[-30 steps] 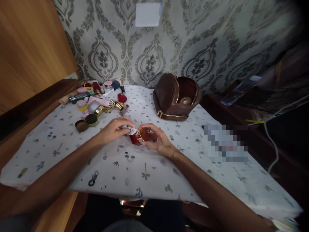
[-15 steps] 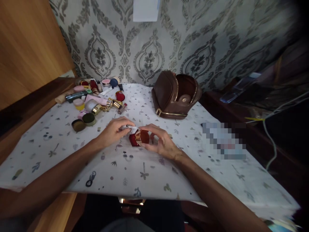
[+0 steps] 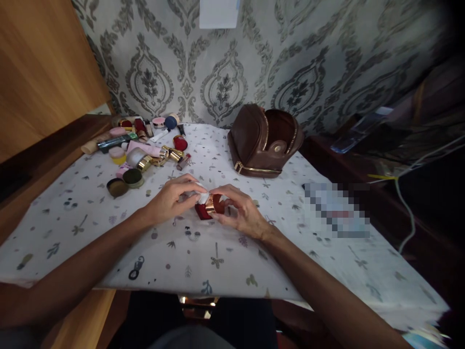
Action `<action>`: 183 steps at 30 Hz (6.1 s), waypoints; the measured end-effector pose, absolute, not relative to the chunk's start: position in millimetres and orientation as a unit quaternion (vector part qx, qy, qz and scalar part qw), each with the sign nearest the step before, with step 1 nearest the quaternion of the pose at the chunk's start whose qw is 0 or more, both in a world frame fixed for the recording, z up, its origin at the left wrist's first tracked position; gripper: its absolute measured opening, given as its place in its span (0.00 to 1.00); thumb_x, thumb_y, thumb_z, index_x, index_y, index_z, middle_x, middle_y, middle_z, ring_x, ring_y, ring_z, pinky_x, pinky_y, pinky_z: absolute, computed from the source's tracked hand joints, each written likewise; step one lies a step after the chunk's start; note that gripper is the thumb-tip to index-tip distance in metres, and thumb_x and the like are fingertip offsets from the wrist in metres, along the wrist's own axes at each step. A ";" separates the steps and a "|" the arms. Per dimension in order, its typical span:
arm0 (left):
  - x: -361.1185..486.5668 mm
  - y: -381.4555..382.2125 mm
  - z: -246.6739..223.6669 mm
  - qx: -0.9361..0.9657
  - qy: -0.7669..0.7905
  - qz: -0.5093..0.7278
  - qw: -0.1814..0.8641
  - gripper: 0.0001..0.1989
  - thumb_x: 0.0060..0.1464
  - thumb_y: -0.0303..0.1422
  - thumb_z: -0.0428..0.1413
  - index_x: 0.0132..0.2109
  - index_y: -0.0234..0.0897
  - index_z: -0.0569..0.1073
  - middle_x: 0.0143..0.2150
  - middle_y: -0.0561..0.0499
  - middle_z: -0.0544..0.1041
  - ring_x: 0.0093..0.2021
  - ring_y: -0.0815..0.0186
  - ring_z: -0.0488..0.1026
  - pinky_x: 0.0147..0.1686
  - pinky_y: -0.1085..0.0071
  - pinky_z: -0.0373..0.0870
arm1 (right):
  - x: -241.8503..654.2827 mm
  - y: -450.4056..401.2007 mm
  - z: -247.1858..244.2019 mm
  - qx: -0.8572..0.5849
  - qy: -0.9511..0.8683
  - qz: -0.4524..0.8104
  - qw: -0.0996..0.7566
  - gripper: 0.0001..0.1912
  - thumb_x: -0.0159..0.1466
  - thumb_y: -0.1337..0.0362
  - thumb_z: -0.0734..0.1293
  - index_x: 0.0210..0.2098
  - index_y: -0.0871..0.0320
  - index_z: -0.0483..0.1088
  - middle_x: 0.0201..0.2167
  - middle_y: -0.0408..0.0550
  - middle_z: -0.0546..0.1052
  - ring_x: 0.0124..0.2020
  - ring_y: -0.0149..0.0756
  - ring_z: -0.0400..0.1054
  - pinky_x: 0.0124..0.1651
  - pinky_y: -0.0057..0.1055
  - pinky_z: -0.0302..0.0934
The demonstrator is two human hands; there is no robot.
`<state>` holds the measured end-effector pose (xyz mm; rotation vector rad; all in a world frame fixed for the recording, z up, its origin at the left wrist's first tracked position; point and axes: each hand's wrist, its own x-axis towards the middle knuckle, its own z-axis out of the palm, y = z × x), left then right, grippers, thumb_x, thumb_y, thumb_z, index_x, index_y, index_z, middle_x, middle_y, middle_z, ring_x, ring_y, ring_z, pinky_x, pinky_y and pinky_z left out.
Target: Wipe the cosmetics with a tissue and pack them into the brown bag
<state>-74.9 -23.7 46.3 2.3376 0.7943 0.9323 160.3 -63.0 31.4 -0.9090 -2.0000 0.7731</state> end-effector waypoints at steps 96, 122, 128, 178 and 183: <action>-71.9 -25.1 36.5 0.848 0.304 0.395 0.179 0.05 0.63 0.31 0.56 0.43 0.37 0.76 0.39 0.49 0.77 0.39 0.64 0.76 0.34 0.73 0.71 | 168.6 -53.9 14.6 -0.385 -0.737 0.357 0.426 0.24 0.67 0.52 0.67 0.61 0.48 0.66 0.53 0.52 0.72 0.51 0.40 0.70 0.52 0.43 0.70; -70.2 -24.9 33.8 0.856 0.280 0.411 0.139 0.07 0.64 0.29 0.54 0.44 0.38 0.78 0.40 0.48 0.77 0.40 0.66 0.76 0.38 0.70 0.73 | 169.7 -53.2 13.1 -0.370 -0.808 0.239 0.391 0.29 0.66 0.53 0.68 0.65 0.44 0.62 0.50 0.52 0.70 0.49 0.42 0.69 0.48 0.42 0.72; -69.9 -24.1 32.6 0.859 0.266 0.413 0.140 0.08 0.64 0.28 0.55 0.45 0.38 0.78 0.42 0.47 0.78 0.40 0.66 0.76 0.39 0.70 0.73 | 169.8 -52.5 11.6 -0.364 -0.805 0.258 0.391 0.27 0.66 0.54 0.69 0.64 0.43 0.65 0.49 0.51 0.69 0.46 0.40 0.69 0.44 0.38 0.72; -69.6 -24.5 35.4 0.842 0.301 0.416 0.166 0.05 0.61 0.30 0.57 0.42 0.37 0.78 0.39 0.49 0.79 0.40 0.66 0.77 0.34 0.75 0.73 | 169.2 -50.2 11.0 -0.383 -0.687 0.435 0.439 0.29 0.60 0.50 0.73 0.59 0.45 0.68 0.54 0.51 0.69 0.53 0.42 0.69 0.54 0.42 0.70; -70.0 -23.6 34.9 0.832 0.338 0.406 0.168 0.04 0.60 0.31 0.58 0.40 0.37 0.76 0.37 0.50 0.80 0.36 0.66 0.77 0.30 0.75 0.71 | 169.9 -50.4 11.5 -0.368 -0.707 0.425 0.429 0.30 0.61 0.50 0.72 0.62 0.43 0.67 0.55 0.50 0.69 0.53 0.43 0.69 0.52 0.42 0.71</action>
